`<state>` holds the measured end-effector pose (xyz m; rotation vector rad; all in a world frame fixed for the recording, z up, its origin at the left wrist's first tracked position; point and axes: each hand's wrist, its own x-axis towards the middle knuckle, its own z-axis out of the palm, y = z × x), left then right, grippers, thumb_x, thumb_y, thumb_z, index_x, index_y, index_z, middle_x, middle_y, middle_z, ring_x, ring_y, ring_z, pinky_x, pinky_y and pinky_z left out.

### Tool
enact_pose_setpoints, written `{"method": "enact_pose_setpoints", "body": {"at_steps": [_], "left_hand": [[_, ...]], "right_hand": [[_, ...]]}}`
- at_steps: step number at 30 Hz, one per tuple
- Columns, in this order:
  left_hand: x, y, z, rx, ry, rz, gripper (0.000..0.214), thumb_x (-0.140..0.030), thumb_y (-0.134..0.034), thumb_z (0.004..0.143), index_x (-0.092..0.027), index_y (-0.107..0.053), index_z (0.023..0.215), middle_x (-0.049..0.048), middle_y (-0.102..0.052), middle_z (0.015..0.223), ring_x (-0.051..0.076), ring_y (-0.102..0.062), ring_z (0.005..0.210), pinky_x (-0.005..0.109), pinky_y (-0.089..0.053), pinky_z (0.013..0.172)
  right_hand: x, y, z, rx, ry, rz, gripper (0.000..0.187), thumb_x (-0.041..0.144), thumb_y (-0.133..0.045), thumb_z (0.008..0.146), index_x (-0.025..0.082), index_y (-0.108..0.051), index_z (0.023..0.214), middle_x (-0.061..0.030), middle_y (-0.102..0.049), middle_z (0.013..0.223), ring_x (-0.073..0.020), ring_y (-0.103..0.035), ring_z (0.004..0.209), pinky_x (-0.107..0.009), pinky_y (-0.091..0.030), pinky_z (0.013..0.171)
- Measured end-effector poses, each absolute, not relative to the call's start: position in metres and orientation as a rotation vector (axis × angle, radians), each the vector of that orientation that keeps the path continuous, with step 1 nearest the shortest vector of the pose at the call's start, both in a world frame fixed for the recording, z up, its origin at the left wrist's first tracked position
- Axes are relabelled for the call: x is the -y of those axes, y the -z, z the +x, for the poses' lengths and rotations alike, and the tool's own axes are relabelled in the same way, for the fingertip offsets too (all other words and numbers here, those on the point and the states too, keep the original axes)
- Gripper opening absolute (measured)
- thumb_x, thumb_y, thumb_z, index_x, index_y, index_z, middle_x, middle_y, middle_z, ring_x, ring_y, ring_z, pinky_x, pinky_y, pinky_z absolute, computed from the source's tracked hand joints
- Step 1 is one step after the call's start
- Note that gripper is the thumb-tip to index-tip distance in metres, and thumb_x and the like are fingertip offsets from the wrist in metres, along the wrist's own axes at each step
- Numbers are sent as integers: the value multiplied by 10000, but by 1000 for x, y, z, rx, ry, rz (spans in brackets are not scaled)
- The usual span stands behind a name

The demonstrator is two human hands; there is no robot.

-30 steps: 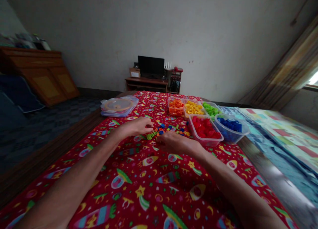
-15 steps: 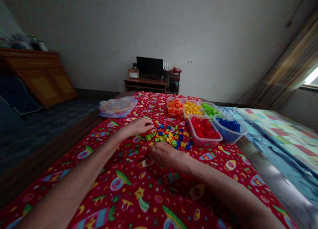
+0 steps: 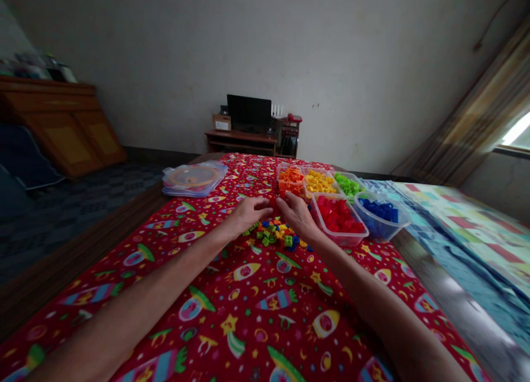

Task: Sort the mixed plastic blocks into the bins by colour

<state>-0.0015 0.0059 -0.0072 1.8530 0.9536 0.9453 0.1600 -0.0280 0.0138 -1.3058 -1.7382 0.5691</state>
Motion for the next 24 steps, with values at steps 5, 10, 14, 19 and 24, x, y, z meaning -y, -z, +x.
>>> {"method": "enact_pose_setpoints", "body": {"at_steps": [5,10,14,19,24], "left_hand": [[-4,9,2,-1111,-1012,2005,386,-459,-588,768,-134,-720,929,59,-723,879,245,-645,812,327,-509,716],[7,2,8,-1192,-1063,2247,303,-293,-519,849,-139,-705,1032,80,-704,916,218,-624,822,312,-485,769],[14,0,15,-1158,-1108,2399,342,-238,-434,900,-145,-654,1145,75,-675,887,184,-609,793,287,-481,763],[5,-9,1,-1104,-973,2522,316,-258,-459,880,-162,-675,1089,72,-682,970,190,-621,891,278,-477,807],[-16,-15,-32,-1307,-593,2622,209,-216,-522,769,-182,-726,801,37,-697,828,170,-629,773,235,-470,713]], "right_hand": [[25,-9,155,1735,-537,-1423,252,299,-421,870,203,-396,638,26,-475,580,-111,-488,578,-206,-354,553],[19,-8,159,1716,-751,-1369,264,302,-420,859,184,-435,624,41,-451,542,-92,-463,511,-197,-361,520],[17,-16,166,1780,-775,-1308,322,353,-419,850,164,-484,597,46,-447,510,-73,-413,469,-189,-321,491],[18,-48,209,1928,-156,-1494,323,302,-424,848,137,-581,619,9,-516,550,-87,-413,520,-223,-269,523],[22,-66,269,2052,205,-1874,303,231,-419,838,118,-674,718,-59,-620,659,-111,-464,581,-244,-285,557]]}}
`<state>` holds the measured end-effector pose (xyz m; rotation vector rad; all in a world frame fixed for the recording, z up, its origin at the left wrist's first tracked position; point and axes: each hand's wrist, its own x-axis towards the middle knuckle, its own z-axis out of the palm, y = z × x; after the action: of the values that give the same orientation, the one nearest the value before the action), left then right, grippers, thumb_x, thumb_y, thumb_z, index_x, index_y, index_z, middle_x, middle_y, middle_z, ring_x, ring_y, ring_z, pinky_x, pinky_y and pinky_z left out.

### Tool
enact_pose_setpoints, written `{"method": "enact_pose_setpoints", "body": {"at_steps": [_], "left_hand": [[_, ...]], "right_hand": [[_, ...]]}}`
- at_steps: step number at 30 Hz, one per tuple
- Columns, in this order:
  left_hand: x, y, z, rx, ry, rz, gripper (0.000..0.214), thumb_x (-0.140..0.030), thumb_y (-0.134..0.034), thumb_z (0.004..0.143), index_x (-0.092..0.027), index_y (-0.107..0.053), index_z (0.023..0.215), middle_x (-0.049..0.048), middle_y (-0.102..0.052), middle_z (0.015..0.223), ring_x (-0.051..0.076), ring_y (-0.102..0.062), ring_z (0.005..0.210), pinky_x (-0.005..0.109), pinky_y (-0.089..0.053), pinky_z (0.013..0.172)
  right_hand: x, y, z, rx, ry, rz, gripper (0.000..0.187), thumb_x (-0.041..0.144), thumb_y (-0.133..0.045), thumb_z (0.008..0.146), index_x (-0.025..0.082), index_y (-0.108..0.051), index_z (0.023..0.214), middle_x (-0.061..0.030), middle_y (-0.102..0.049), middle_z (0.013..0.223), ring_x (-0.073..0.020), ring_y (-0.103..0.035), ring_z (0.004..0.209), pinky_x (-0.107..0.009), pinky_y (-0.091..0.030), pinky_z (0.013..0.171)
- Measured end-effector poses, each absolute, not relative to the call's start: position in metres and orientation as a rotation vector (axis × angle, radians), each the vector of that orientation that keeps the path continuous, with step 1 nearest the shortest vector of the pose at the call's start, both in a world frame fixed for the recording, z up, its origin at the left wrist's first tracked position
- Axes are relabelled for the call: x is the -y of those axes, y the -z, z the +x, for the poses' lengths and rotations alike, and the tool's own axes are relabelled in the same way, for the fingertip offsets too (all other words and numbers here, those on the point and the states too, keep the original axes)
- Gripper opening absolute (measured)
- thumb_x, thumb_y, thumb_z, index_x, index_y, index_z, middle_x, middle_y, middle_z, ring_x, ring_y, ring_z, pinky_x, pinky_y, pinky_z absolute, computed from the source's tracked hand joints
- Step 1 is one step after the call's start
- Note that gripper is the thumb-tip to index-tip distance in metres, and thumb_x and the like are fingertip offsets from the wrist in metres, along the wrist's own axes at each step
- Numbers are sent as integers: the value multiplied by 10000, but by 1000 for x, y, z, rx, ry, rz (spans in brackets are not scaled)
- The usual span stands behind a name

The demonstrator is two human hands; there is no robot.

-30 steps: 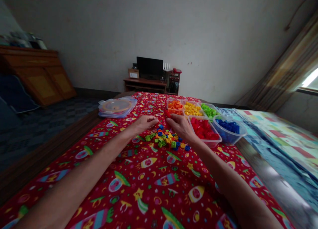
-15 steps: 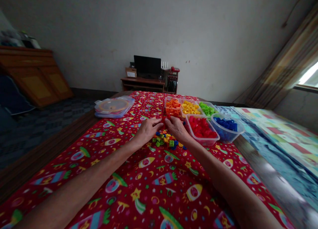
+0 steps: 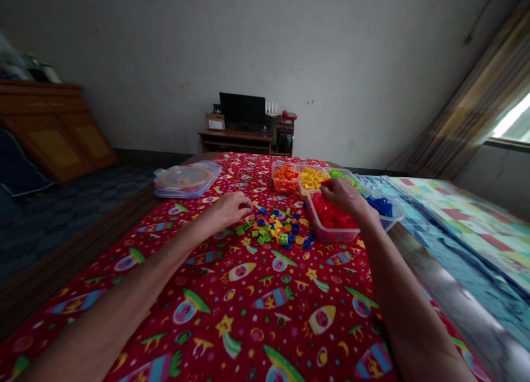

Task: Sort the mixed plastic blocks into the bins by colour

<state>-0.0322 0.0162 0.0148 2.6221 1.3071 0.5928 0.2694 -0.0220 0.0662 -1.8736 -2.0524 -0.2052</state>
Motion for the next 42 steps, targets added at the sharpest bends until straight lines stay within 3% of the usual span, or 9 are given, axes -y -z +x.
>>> {"method": "enact_pose_setpoints", "body": {"at_steps": [6,16,19,23,27,36,42], "left_hand": [[-21,-7,-39,-1298,-214,2615,192,-246,-555,736,-193,-725,809,25,-715,804,167,-642,739,213,-448,660],[-24,3,-39,-1278,-52,2535,160,-283,-576,714,-208,-713,753,-3,-703,699,150,-621,632,196,-409,561],[-25,7,-38,-1213,-70,2523,182,-288,-578,722,-231,-732,800,-6,-729,759,152,-636,662,193,-417,580],[-24,6,-39,-1224,-69,2556,318,-137,-525,704,-252,-744,903,-12,-746,903,150,-658,783,180,-435,664],[-18,4,-36,-1264,-35,2591,309,-146,-539,730,-244,-740,944,-9,-737,818,146,-640,709,181,-415,605],[-12,11,-28,-1324,-127,2734,147,-247,-620,707,-253,-696,833,4,-683,820,174,-620,784,204,-429,662],[-18,11,-30,-1288,-137,2647,131,-233,-608,681,-243,-700,774,-5,-686,743,168,-617,725,201,-420,626]], "right_hand": [[24,-70,304,2016,146,-2128,332,328,-497,839,134,-698,1018,-113,-687,956,-180,-596,820,-250,-388,668],[38,-89,294,1833,273,-1905,325,233,-411,837,147,-720,889,-93,-699,782,-152,-587,663,-249,-393,645],[46,-93,267,1961,206,-1761,306,219,-422,847,149,-714,907,-73,-690,770,-125,-567,640,-234,-374,629],[56,-89,227,2229,90,-1616,262,206,-452,856,145,-702,905,-53,-674,752,-101,-533,617,-220,-341,585],[60,-75,202,2614,-30,-1617,248,162,-448,835,123,-692,816,-60,-667,738,-93,-524,595,-209,-324,535],[43,-37,192,2840,158,-1816,294,150,-464,803,116,-687,991,-157,-695,971,-251,-658,889,-306,-493,689],[42,-24,185,2806,224,-1760,349,107,-402,826,109,-678,1041,-177,-692,994,-261,-654,941,-322,-494,734]]}}
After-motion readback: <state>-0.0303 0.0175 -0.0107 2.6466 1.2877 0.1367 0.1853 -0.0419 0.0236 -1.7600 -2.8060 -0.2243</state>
